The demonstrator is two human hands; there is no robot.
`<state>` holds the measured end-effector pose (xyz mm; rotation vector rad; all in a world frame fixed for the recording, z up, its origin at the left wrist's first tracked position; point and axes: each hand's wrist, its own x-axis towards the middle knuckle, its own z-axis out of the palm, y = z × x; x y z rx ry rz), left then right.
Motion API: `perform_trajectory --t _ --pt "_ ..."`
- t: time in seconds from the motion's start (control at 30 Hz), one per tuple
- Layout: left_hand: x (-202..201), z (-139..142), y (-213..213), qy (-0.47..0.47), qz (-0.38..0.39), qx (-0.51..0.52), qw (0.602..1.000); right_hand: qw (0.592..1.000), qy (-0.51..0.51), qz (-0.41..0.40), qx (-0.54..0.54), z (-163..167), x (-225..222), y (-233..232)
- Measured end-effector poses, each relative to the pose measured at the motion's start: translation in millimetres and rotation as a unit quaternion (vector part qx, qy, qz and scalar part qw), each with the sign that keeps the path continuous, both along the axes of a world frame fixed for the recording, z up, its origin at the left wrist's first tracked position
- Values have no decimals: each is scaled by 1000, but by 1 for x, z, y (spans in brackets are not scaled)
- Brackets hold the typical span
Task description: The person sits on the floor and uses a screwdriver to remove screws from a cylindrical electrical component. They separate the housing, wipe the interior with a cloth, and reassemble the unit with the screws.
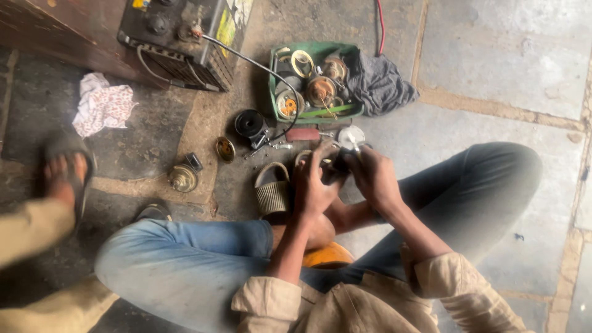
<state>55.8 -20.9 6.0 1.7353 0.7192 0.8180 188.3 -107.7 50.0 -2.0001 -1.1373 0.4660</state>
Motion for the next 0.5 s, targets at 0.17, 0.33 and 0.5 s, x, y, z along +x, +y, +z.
perform_trajectory --t 0.17,0.33,0.5 --pt "4 -7 -8 28 25 -5 999 979 134 -117 -102 3 9 8" --pt "12 -31 -15 -30 62 -135 989 953 256 -154 -44 1 10 6" --pt "7 -43 -14 181 69 -3 981 868 464 -176 -3 -13 25 1"
